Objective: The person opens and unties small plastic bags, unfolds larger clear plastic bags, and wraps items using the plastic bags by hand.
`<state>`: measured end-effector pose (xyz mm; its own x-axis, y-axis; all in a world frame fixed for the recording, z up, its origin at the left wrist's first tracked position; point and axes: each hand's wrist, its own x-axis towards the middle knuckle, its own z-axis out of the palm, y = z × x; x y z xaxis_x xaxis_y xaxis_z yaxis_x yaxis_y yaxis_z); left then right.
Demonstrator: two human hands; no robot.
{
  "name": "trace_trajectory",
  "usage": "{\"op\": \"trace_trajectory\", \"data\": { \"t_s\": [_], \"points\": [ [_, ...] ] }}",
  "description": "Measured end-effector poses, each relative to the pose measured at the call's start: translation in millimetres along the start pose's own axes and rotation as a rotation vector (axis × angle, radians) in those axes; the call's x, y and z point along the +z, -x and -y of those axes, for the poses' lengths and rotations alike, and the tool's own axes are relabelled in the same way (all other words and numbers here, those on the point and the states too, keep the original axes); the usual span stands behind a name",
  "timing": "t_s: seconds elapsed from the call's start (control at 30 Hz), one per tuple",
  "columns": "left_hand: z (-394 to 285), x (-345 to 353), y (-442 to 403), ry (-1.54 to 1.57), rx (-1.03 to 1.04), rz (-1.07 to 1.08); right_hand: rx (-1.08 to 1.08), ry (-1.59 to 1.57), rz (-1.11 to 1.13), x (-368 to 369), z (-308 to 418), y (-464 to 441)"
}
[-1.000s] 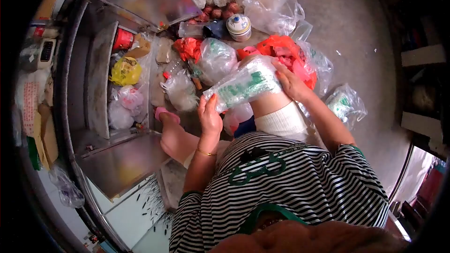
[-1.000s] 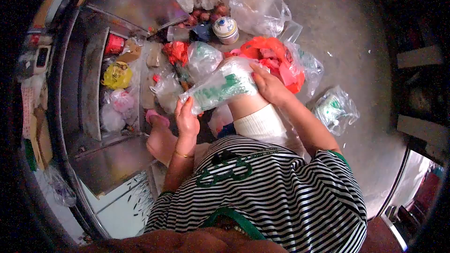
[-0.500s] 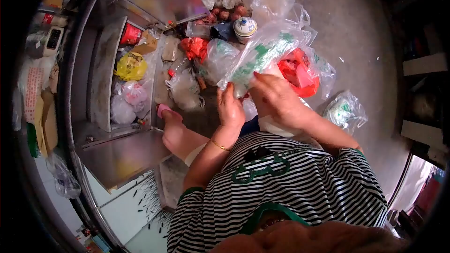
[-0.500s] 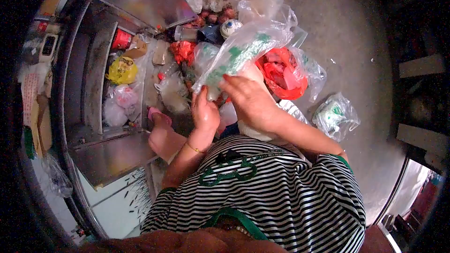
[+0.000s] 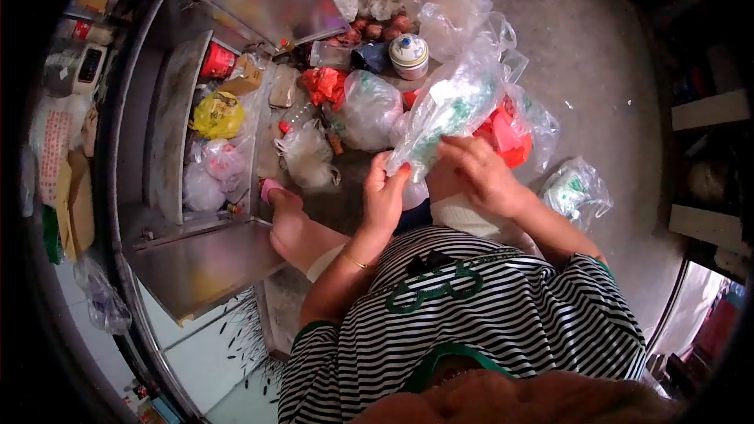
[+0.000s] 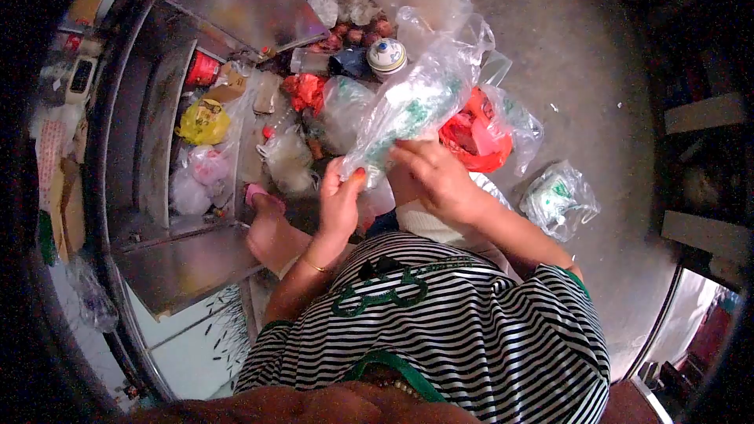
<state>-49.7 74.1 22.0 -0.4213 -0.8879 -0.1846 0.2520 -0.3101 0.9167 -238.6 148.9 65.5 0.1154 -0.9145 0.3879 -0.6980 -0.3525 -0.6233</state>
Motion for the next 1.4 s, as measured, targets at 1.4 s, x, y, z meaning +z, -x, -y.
{"op": "trace_trajectory", "data": {
  "t_s": [1.4],
  "points": [
    [-46, -27, -17, -1.014, 0.884, 0.253, -0.131, 0.376, 0.029, -56, -61, -15]
  ]
}}
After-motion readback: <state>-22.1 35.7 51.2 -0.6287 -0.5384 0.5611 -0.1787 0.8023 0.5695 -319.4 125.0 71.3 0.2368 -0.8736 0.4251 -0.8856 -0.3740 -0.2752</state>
